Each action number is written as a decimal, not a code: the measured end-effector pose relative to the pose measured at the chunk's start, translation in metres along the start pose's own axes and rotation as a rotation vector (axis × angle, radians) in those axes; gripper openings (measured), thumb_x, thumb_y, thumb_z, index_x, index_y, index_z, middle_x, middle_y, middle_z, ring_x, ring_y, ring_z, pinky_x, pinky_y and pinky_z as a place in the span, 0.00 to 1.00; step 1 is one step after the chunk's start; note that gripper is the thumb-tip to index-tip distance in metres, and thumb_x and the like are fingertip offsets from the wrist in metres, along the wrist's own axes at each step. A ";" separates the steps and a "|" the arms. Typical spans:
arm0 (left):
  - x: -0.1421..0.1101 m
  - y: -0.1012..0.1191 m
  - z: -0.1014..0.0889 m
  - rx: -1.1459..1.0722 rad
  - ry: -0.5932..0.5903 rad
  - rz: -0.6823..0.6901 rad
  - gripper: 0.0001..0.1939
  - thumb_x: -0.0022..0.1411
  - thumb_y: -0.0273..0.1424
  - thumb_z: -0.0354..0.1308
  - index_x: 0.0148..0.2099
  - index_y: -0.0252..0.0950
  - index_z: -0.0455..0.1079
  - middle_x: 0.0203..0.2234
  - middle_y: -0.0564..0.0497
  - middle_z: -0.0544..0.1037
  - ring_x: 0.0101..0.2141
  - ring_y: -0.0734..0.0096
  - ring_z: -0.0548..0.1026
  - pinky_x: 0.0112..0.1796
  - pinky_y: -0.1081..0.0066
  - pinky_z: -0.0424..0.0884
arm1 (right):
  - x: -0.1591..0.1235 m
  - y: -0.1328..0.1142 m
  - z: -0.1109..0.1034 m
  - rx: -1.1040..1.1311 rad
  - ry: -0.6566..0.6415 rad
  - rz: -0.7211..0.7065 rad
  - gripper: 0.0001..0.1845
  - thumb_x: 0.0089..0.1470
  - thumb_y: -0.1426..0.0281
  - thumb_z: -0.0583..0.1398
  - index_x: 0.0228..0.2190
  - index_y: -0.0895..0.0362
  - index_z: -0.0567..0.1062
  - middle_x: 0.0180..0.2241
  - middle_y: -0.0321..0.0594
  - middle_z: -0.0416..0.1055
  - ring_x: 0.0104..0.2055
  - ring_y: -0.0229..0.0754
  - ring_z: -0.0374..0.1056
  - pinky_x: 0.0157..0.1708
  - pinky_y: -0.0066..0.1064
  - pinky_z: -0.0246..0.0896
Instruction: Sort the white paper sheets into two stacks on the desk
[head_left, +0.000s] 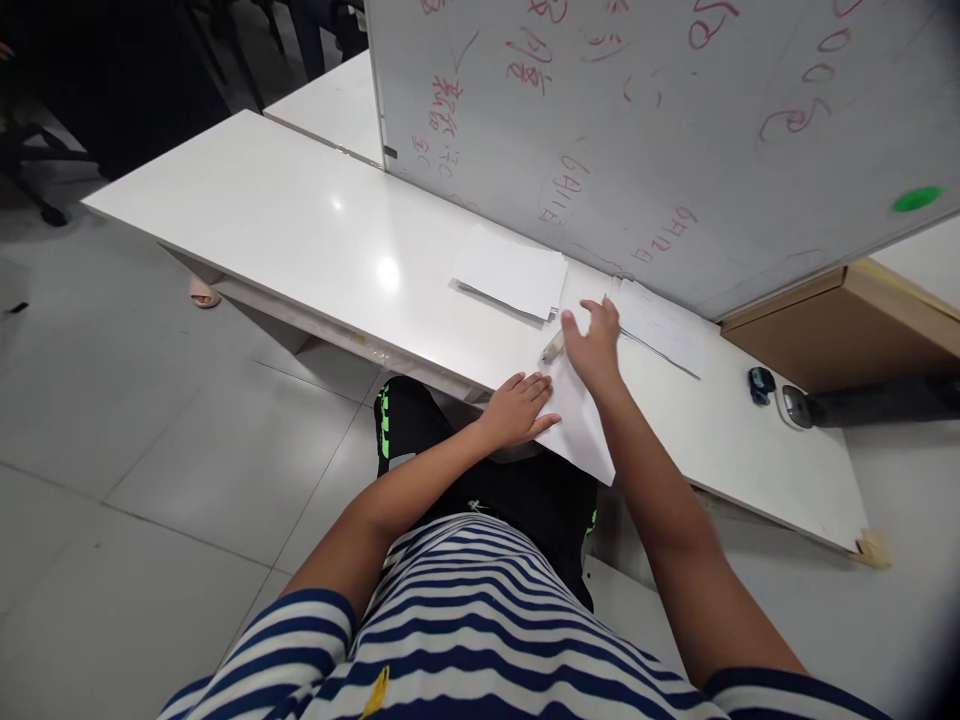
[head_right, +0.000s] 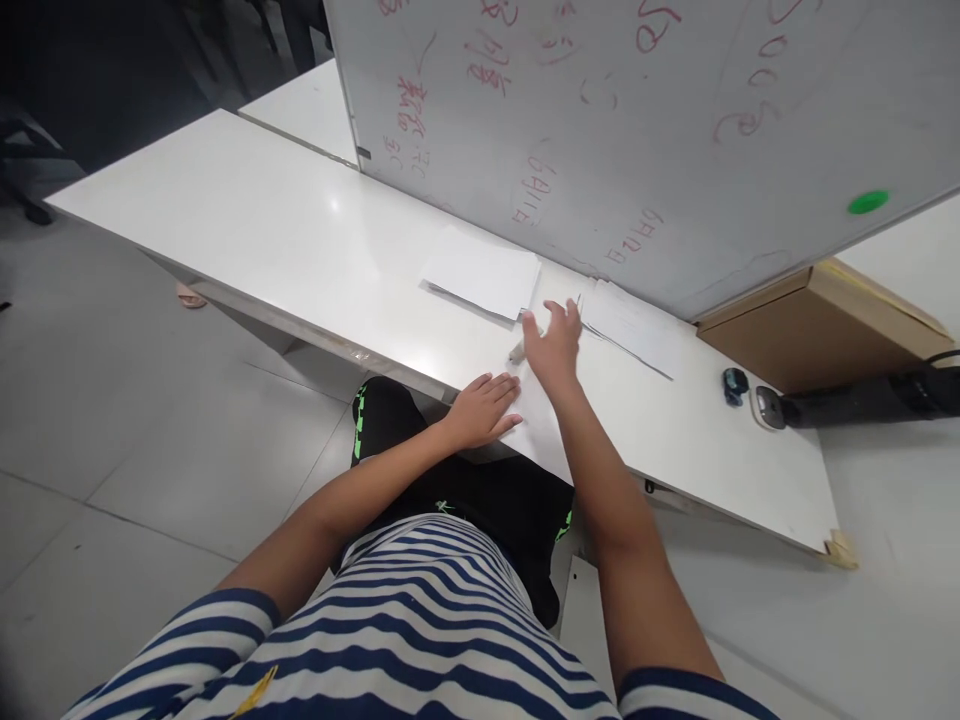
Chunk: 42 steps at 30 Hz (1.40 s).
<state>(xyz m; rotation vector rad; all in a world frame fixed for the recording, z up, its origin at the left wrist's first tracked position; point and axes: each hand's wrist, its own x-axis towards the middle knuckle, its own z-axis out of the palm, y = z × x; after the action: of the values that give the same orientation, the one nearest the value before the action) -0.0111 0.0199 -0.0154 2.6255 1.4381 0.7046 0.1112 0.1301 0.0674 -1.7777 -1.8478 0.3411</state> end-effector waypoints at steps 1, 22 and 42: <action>0.000 0.000 0.000 0.000 -0.001 0.001 0.30 0.71 0.45 0.38 0.61 0.31 0.64 0.60 0.42 0.67 0.62 0.60 0.61 0.61 0.59 0.54 | 0.011 -0.007 0.009 -0.022 -0.047 0.019 0.28 0.58 0.50 0.51 0.53 0.55 0.65 0.66 0.52 0.46 0.69 0.54 0.39 0.63 0.52 0.41; 0.002 -0.003 -0.002 -0.017 -0.035 0.014 0.28 0.71 0.43 0.39 0.63 0.32 0.62 0.61 0.44 0.65 0.62 0.63 0.60 0.61 0.60 0.55 | 0.030 0.010 0.055 0.086 -0.275 0.037 0.25 0.57 0.69 0.51 0.56 0.58 0.61 0.67 0.50 0.41 0.69 0.50 0.38 0.66 0.48 0.38; 0.002 -0.003 -0.002 -0.038 -0.050 -0.005 0.28 0.71 0.43 0.37 0.62 0.32 0.63 0.61 0.44 0.65 0.63 0.63 0.60 0.62 0.60 0.53 | 0.032 0.015 0.054 0.018 -0.352 -0.021 0.31 0.59 0.61 0.51 0.60 0.61 0.57 0.67 0.53 0.43 0.70 0.53 0.35 0.67 0.51 0.32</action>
<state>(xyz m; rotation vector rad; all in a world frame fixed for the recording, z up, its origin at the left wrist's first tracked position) -0.0133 0.0224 -0.0136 2.5912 1.4027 0.6545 0.0954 0.1730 0.0214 -1.7712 -2.0897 0.6981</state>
